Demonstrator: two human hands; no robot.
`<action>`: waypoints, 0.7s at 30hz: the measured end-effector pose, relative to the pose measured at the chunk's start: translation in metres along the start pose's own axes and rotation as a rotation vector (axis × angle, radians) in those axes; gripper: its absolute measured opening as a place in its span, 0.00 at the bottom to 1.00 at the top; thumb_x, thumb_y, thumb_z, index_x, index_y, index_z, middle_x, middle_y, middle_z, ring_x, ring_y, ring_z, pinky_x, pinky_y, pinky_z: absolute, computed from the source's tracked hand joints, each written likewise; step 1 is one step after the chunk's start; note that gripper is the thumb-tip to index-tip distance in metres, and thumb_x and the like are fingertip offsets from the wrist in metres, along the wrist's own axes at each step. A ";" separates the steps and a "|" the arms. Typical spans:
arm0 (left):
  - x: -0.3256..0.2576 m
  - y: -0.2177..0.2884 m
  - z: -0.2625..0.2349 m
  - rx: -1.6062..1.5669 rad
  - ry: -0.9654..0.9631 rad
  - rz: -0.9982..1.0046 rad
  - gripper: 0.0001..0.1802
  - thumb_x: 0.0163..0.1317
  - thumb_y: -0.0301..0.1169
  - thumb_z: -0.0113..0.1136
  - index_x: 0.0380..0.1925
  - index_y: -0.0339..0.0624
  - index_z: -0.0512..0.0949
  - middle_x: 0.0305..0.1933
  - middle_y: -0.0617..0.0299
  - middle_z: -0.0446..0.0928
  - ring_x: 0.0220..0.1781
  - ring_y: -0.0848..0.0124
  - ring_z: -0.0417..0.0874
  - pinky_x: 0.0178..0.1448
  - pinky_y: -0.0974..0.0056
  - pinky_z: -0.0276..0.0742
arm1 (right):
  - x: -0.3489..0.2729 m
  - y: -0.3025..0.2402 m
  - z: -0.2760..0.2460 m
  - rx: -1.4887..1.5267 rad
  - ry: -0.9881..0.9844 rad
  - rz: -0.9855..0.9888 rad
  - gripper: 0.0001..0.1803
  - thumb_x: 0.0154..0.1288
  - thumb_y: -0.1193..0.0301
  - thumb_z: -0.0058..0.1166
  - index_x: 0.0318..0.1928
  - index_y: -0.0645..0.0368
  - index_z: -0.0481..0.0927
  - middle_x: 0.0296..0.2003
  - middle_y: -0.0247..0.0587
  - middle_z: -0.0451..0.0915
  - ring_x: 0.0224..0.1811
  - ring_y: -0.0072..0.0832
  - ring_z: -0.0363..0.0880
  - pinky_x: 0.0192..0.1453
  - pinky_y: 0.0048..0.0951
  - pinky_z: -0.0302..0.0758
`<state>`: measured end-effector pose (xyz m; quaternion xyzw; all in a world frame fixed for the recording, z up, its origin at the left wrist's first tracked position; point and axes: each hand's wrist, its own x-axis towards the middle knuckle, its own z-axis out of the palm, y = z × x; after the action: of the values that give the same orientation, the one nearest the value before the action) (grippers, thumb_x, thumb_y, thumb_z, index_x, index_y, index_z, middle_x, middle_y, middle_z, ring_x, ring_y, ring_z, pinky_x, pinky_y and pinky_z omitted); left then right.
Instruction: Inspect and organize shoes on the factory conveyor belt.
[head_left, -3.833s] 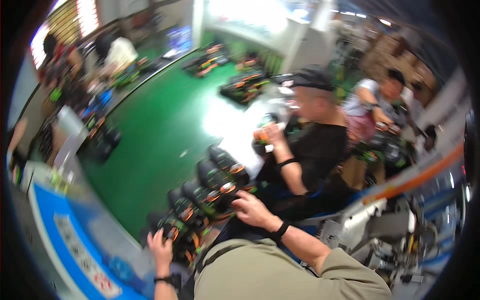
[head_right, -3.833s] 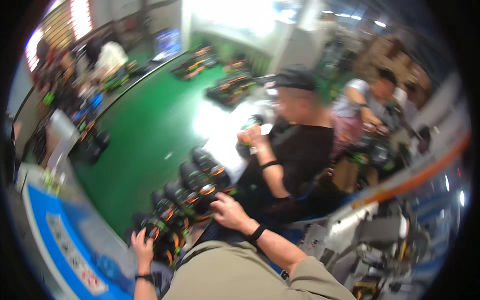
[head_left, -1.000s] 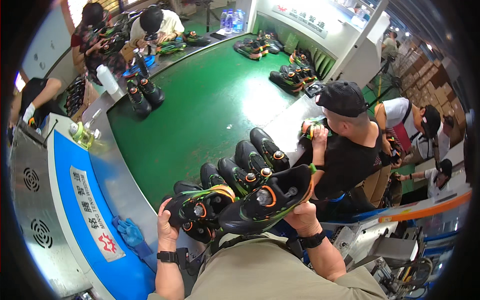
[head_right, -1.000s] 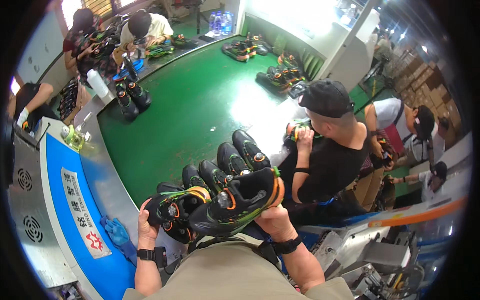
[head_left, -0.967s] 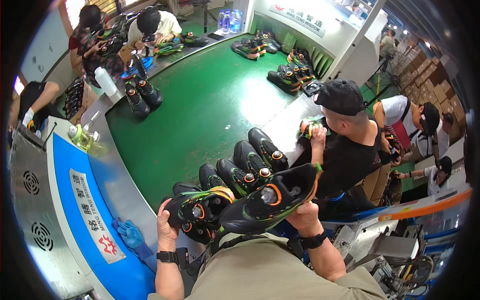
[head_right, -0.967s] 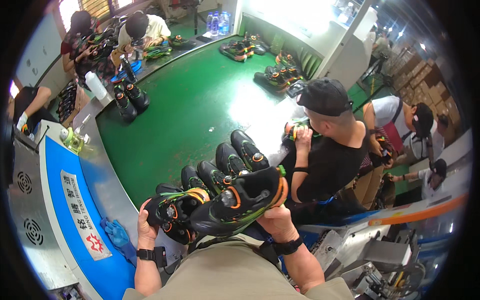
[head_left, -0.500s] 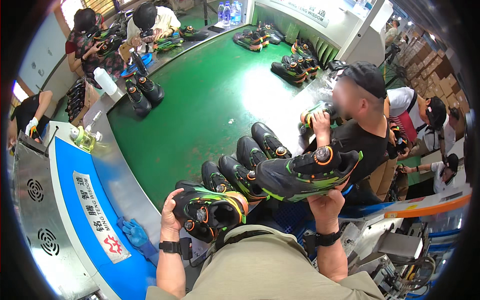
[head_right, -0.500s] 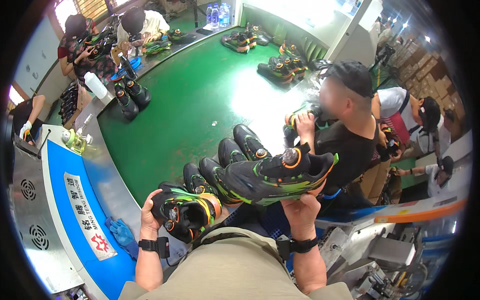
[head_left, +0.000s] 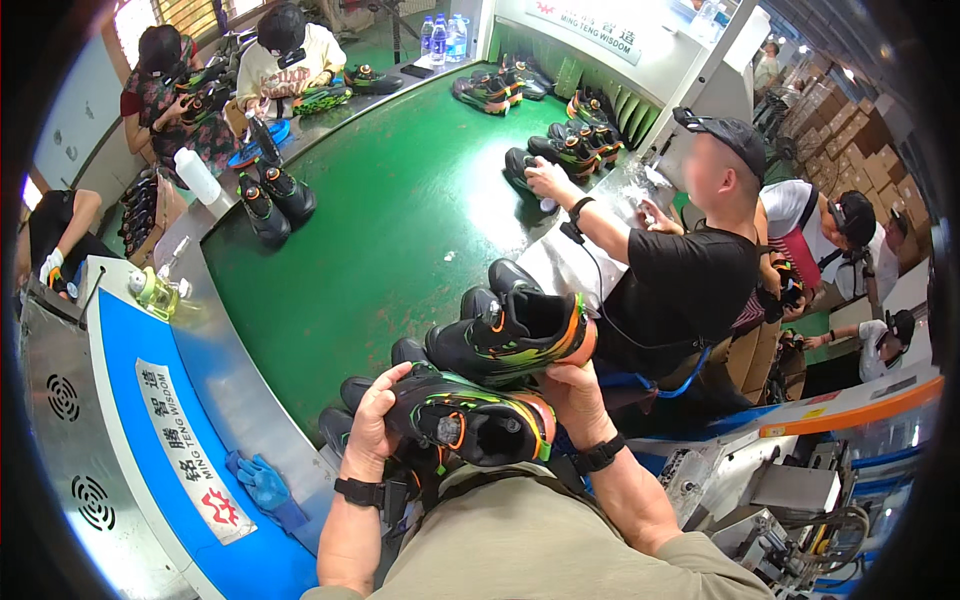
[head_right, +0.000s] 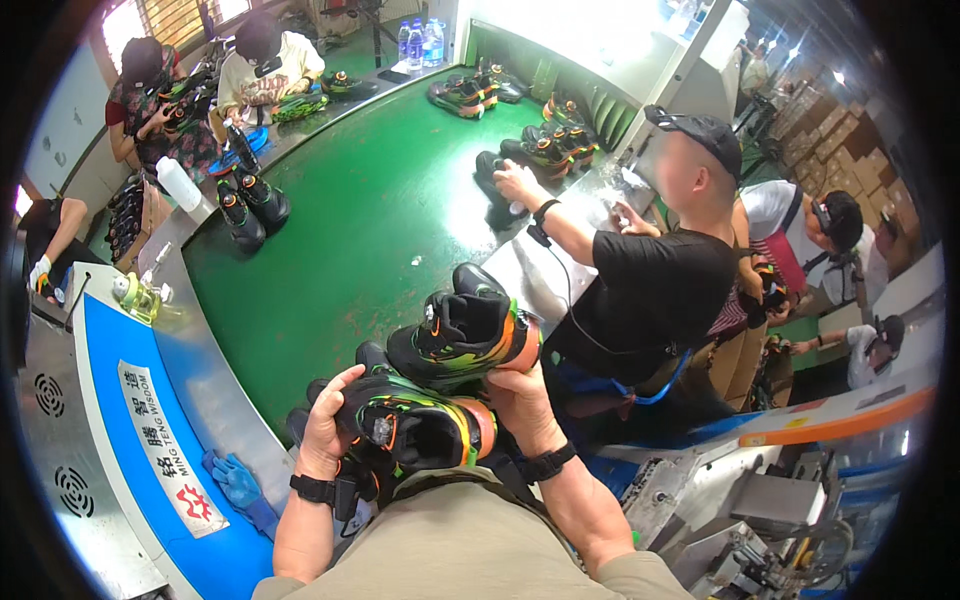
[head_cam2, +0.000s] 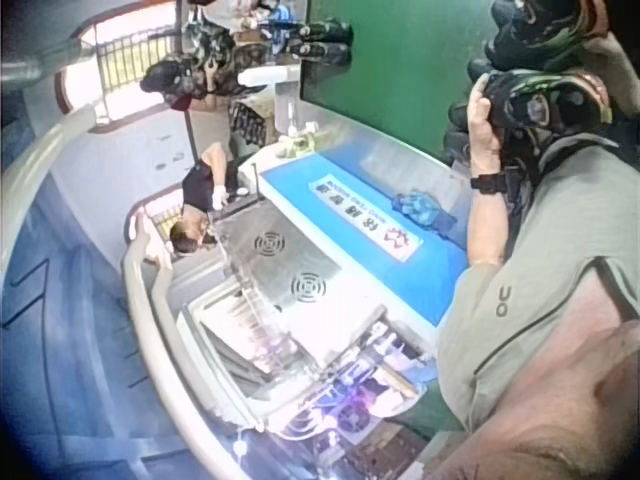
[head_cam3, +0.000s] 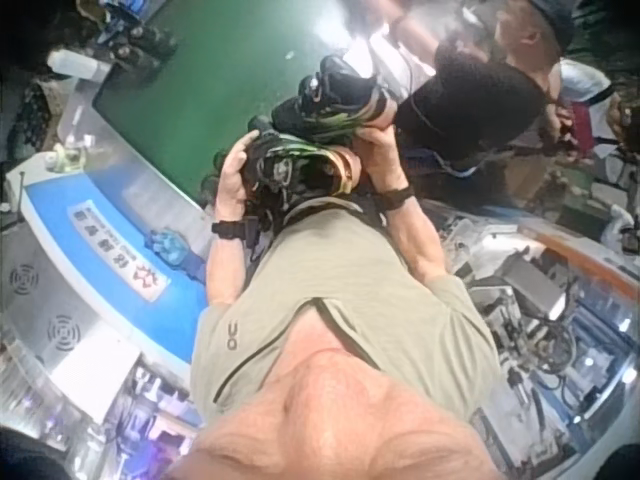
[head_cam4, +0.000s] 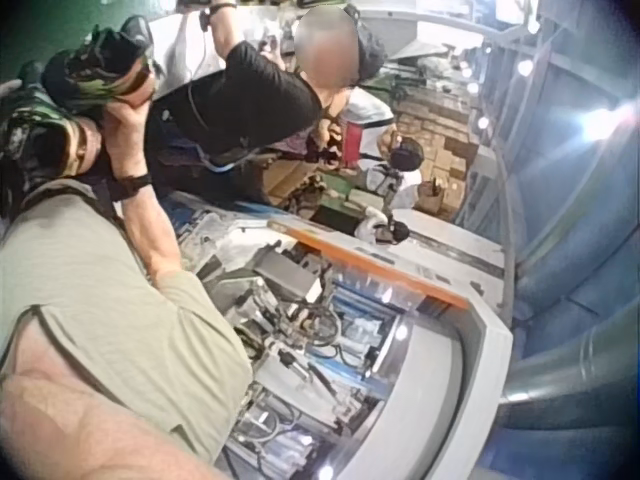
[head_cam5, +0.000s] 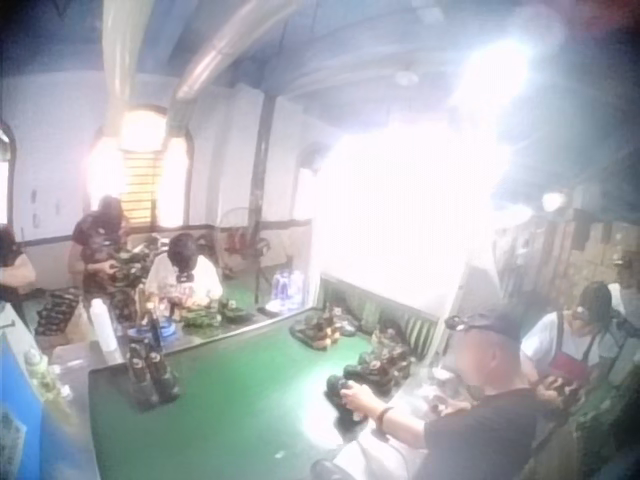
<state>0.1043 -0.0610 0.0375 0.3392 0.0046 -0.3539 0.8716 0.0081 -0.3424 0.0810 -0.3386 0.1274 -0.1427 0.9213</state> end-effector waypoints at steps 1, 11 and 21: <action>0.002 0.000 0.002 -0.010 -0.022 -0.003 0.36 0.63 0.35 0.65 0.67 0.30 0.65 0.58 0.47 0.79 0.58 0.60 0.83 0.65 0.56 0.79 | 0.002 0.001 0.002 0.022 -0.020 0.026 0.35 0.48 0.82 0.58 0.62 0.58 0.74 0.56 0.39 0.80 0.61 0.35 0.77 0.71 0.39 0.69; -0.004 -0.006 -0.027 0.037 0.017 -0.081 0.37 0.61 0.38 0.68 0.67 0.30 0.68 0.59 0.45 0.79 0.58 0.56 0.83 0.65 0.55 0.79 | -0.015 0.013 0.000 -0.042 -0.031 0.203 0.45 0.43 0.88 0.59 0.68 0.56 0.67 0.57 0.38 0.78 0.61 0.36 0.77 0.69 0.41 0.73; -0.057 -0.005 -0.044 -0.027 0.084 -0.058 0.39 0.61 0.39 0.68 0.67 0.28 0.66 0.63 0.44 0.75 0.62 0.54 0.80 0.70 0.53 0.75 | -0.022 0.031 0.015 -0.174 -0.128 0.325 0.43 0.41 0.82 0.66 0.65 0.57 0.70 0.54 0.36 0.79 0.56 0.31 0.79 0.62 0.35 0.78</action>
<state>0.0689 -0.0025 0.0147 0.3417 0.0557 -0.3641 0.8646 -0.0021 -0.3031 0.0744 -0.4003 0.1335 0.0415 0.9057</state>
